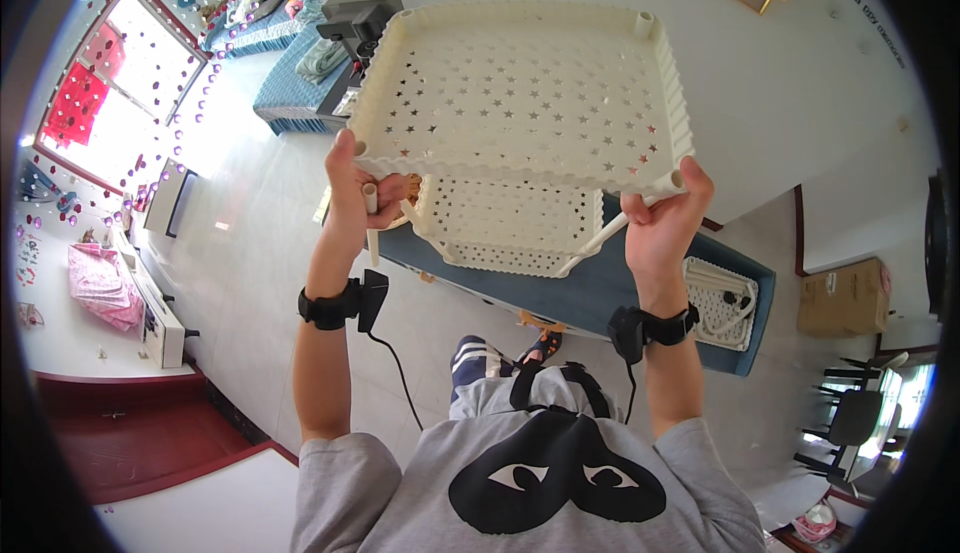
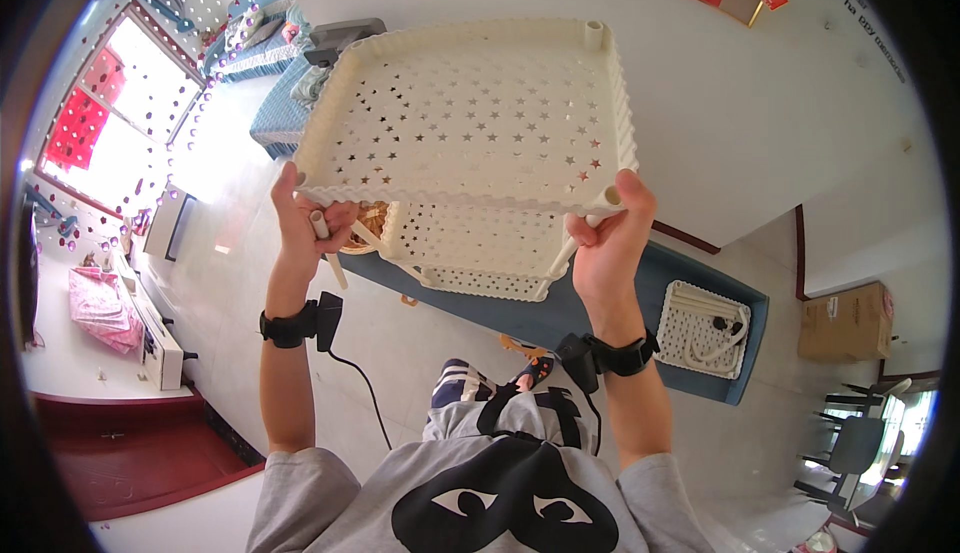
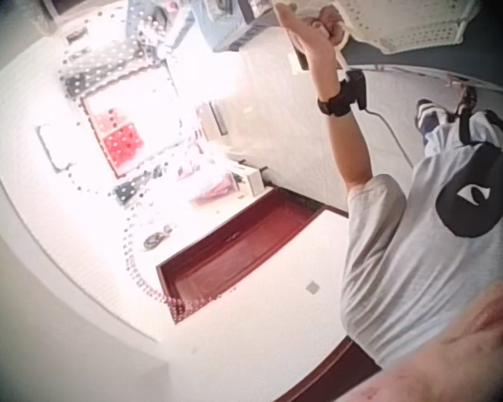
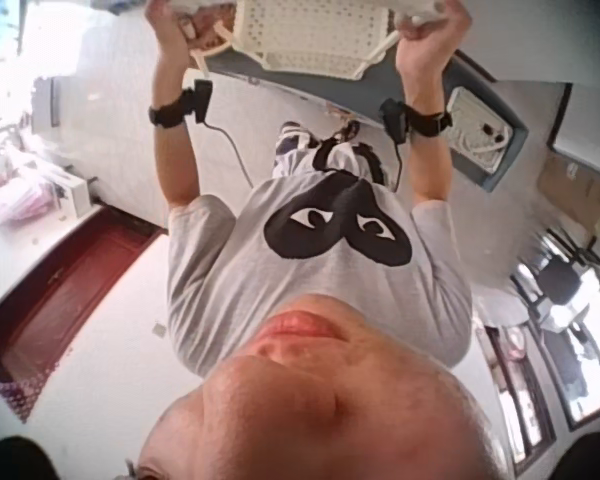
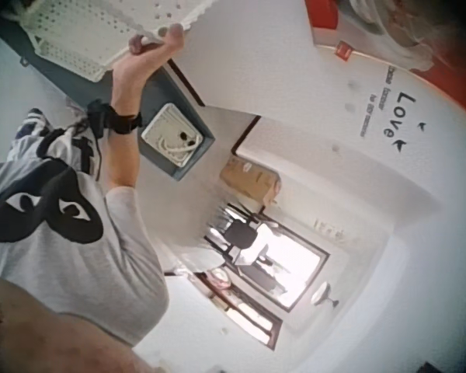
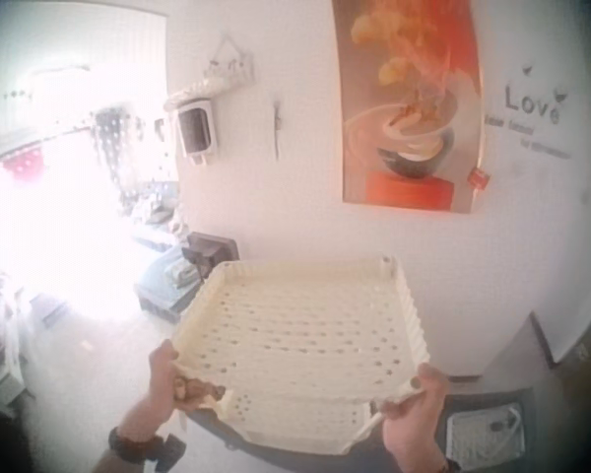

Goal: The recorder is assembling a white plastic multi-tiered shelving unit by inserting plastic support legs into the corners of the trays.

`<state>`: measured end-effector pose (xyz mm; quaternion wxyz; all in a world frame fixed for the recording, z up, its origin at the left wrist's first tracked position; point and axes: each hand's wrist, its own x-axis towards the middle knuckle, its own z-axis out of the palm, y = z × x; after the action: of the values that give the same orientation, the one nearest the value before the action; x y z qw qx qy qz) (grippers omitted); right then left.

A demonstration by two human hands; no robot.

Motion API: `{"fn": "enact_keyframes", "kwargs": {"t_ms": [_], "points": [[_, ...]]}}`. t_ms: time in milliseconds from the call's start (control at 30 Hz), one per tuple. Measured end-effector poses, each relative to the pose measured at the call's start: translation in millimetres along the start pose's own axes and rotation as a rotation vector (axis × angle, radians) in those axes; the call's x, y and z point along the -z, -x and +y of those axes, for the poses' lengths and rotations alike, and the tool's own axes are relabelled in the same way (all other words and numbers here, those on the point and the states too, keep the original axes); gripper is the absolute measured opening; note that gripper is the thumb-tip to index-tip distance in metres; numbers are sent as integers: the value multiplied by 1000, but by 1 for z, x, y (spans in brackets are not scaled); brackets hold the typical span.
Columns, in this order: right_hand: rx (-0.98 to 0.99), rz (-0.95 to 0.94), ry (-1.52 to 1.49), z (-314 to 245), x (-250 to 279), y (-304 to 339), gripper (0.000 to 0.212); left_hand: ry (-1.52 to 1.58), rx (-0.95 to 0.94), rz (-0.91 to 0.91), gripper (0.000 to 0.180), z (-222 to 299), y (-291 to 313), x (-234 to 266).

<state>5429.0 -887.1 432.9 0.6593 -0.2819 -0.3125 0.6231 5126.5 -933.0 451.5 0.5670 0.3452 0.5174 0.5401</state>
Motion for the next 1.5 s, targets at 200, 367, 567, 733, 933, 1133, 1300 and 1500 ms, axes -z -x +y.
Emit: {"fn": "enact_keyframes", "kwargs": {"t_ms": [200, 367, 567, 733, 933, 1133, 1300, 1500], "points": [[64, -80, 132, -4, -5, 8, 37, -17, 18, -242, 75, -4, -7, 16], [41, -82, 280, -10, -12, 25, 45, -48, 43, -412, 69, 11, -1, 22], [-61, -58, 218, -11, -11, 43, 53, -148, 46, -536, 58, 13, -1, 29], [86, -3, 199, 15, -16, 34, 47, -113, 9, -439, 66, 7, 5, 40], [58, -54, 332, 7, -17, 38, 52, -73, -37, -559, 66, 2, -16, 38], [42, -53, 350, 7, -12, 30, 54, -108, -9, -509, 65, 3, -19, 32], [45, -56, 353, 6, -12, 24, 57, -104, -15, -523, 60, 10, -14, 26], [82, -20, 356, -12, 17, -1, 59, -28, 20, -271, 71, -14, 1, -3]]}}
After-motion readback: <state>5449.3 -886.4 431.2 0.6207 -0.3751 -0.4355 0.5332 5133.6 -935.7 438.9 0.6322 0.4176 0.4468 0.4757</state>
